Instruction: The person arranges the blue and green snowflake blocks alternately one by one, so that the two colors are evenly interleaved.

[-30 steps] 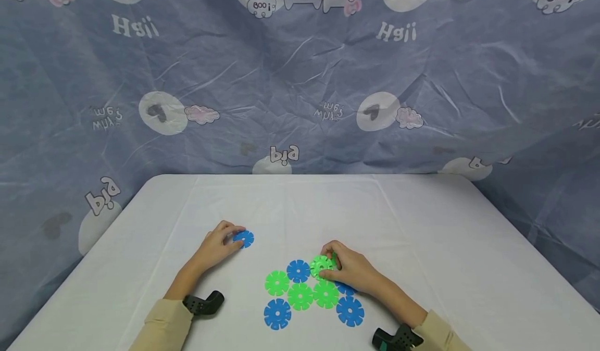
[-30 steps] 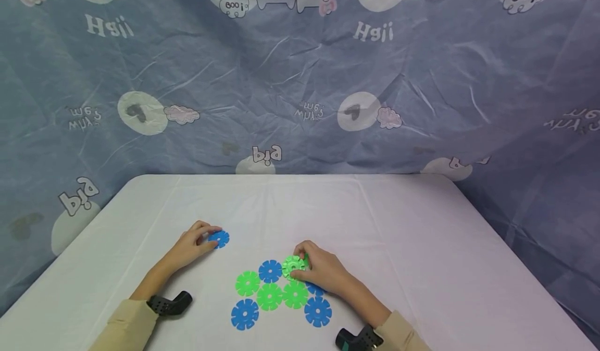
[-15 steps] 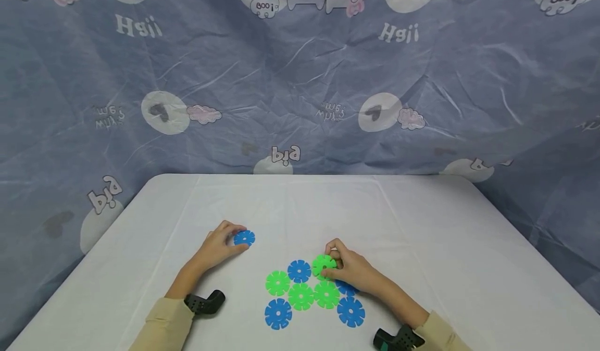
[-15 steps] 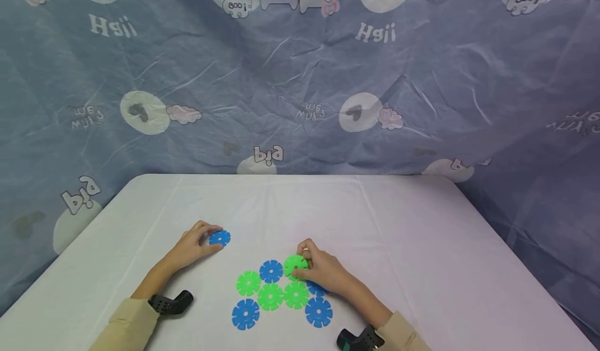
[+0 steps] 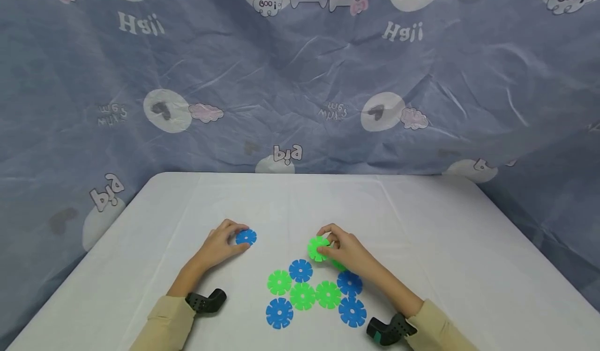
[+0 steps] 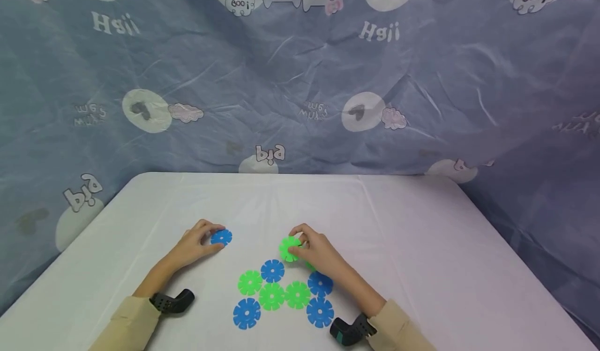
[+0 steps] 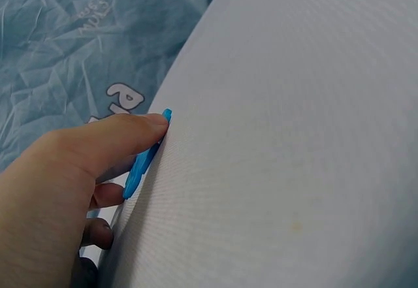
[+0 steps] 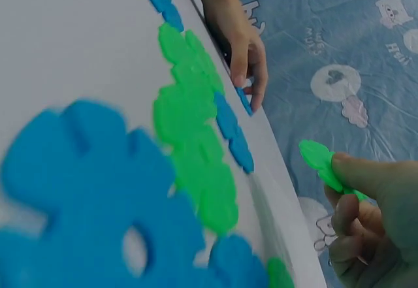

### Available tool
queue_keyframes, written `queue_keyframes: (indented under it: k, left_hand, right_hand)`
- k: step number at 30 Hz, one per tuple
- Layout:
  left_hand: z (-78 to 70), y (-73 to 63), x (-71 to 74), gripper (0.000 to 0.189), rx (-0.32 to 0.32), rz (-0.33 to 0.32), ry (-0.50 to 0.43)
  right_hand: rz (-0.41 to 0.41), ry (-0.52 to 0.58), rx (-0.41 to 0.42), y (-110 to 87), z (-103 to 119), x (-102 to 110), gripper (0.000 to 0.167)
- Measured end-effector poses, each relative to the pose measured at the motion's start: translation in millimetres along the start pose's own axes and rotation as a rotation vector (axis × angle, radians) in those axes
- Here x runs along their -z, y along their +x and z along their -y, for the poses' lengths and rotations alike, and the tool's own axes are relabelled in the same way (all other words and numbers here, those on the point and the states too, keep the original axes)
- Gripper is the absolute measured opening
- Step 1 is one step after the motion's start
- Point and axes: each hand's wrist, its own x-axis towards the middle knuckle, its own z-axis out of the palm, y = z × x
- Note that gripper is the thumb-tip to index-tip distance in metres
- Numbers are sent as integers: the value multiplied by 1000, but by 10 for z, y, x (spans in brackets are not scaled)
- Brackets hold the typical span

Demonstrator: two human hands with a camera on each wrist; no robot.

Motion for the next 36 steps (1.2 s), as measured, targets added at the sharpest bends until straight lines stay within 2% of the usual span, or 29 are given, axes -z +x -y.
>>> queue_keyframes:
  k: [6, 17, 22, 29, 36]
  left_hand:
    - [25, 9, 0, 46, -3, 2, 2]
    - [-6, 5, 3, 47, 37, 23, 13]
    - [11, 14, 2, 47, 21, 26, 22]
    - [1, 5, 17, 46, -2, 27, 34]
    - [-12, 9, 29, 58, 21, 19, 12]
  right_hand:
    - [-2, 24, 31, 263, 152, -198, 29]
    - [5, 71, -35, 609, 217, -648, 34]
    - [-24, 7, -62, 689, 267, -773, 37]
    - [-80, -178, -63, 724, 296, -871, 38]
    - [-52, -319, -45, 718, 294, -888, 46]
